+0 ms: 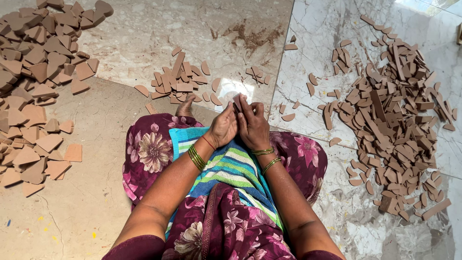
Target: The person sits on the floor with piles of small cut pieces around them. They pick up one piece at a time, rub its edges against a small sanding block held in the other hand, and set the smoothed piece aside, repeating this for piece after piece.
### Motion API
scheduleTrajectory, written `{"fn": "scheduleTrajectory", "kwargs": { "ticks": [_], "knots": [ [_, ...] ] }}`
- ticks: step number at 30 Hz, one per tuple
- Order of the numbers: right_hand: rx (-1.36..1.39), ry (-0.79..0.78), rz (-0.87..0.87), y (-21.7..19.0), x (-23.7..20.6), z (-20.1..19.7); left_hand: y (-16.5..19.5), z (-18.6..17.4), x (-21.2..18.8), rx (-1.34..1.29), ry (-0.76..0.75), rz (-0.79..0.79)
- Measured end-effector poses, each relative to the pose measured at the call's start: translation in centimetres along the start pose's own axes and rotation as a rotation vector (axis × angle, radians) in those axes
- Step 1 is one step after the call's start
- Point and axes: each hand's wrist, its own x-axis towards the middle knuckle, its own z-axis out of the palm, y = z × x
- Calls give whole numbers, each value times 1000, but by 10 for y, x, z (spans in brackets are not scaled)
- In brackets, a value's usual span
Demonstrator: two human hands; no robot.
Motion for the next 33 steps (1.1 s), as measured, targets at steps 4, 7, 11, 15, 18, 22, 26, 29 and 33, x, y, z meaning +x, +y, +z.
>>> {"fn": "scheduleTrajectory", "kwargs": {
  "ticks": [4,7,11,15,18,22,26,29,33],
  "knots": [
    [-21,-29,-46,-2,-3,-2,10,6,0,-15,95,51],
    [-16,-79,-30,0,-10,2,15,9,2,-49,159,118],
    [-7,-40,16,11,-9,21,1,11,-1,0,52,69],
    [398,86,71,31,-1,36,-8,5,-2,19,126,79],
    [1061,-30,478,44,1,34,-6,-4,1,-18,314,-14],
    [1130,-87,520,45,-1,33,-11,-12,4,48,280,-40],
    [1072,-62,416,44,-1,34,-10,-12,5,193,275,-10],
    [1184,80,531,55,3,26,-4,-8,6,165,484,21],
    [1220,173,656,69,6,18,5,-2,4,203,505,53]
  ]
}}
